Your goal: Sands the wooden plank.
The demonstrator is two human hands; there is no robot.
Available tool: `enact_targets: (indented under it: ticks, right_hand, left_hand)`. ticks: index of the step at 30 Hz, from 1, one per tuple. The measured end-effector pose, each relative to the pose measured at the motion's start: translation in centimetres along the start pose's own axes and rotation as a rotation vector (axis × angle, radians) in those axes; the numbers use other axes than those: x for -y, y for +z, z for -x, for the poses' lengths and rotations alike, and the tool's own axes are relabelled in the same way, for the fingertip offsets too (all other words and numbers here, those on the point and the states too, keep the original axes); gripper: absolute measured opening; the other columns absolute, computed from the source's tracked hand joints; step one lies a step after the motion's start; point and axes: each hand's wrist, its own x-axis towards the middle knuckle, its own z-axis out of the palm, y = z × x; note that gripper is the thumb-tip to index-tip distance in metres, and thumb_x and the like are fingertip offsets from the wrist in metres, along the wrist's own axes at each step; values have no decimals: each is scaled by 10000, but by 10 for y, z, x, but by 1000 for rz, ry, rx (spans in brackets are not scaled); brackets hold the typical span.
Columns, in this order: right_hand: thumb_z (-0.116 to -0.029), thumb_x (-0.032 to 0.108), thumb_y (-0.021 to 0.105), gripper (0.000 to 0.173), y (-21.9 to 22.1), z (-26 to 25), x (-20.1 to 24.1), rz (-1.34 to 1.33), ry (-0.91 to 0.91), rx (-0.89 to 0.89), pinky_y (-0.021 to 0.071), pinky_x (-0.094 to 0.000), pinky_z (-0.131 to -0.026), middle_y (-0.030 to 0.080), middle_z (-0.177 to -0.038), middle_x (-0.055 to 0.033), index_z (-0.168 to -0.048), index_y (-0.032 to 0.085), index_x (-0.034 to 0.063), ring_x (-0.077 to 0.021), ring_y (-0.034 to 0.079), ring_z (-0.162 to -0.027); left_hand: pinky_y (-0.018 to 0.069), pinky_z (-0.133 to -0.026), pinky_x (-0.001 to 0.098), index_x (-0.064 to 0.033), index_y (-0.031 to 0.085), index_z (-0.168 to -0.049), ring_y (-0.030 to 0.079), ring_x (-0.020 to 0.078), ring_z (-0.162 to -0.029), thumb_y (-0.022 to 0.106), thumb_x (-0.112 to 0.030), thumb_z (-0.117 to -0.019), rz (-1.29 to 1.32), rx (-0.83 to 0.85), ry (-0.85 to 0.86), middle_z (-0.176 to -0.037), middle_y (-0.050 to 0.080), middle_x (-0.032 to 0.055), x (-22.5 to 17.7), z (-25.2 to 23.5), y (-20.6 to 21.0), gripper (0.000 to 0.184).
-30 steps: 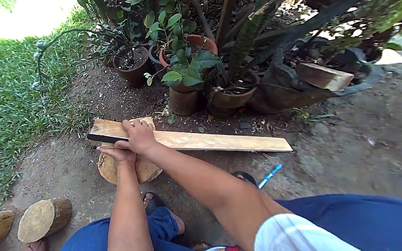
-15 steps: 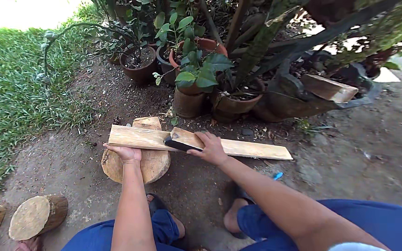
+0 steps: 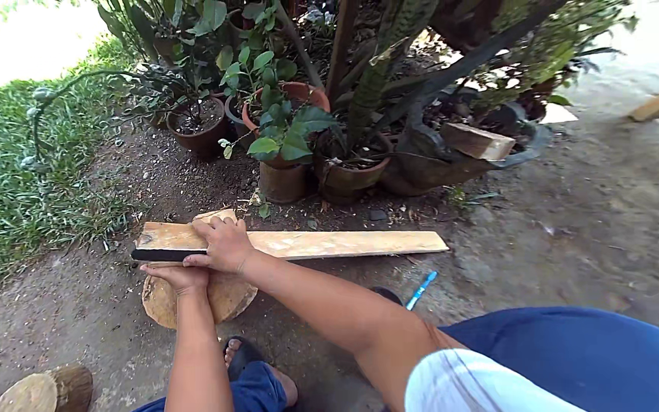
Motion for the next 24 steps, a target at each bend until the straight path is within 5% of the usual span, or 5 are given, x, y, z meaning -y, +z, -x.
enact_targets:
  ticks: [9, 13, 18, 24]
  right_hand:
    - [-852, 760, 616, 914, -19, 123, -183, 105, 332, -109, 398, -696, -1053, 590, -1388, -264, -1506, 518, 127, -479, 536, -1307]
    - [-858, 698, 669, 925, -23, 147, -224, 86, 413, -119, 387, -679, -1069, 569, -1405, -284, -1510, 503, 63, -487, 529, -1304]
    - [-855, 702, 659, 903, -17, 124, -185, 61, 351, -189, 399, -659, -1073, 606, -1362, -274, -1454, 557, 35, -475, 550, -1289]
    - [-882, 685, 657, 843, 3, 33, -48, -23, 27, -114, 405, -655, -1039, 620, -1329, -257, -1506, 531, 132, -450, 566, -1246]
  left_hand:
    - [403, -1077, 614, -156, 254, -1563, 462, 315, -1370, -80, -785, -912, -12, -5, 11, -1517, 434, 158, -1, 1, -2, 965]
    - [404, -1085, 602, -162, 247, -1568, 463, 315, -1372, -79, -780, -918, -9, -24, 14, -1527, 424, 153, -1, 0, -3, 955]
    - [416, -1073, 594, -158, 249, -1564, 471, 311, -1361, -94, -766, -922, -29, -42, 18, -1516, 429, 158, -1, 1, 3, 949]
    - [420, -1076, 563, -175, 271, -1557, 475, 276, -1355, -163, -779, -879, -55, -20, -10, -1511, 448, 131, -5, 6, 7, 1006]
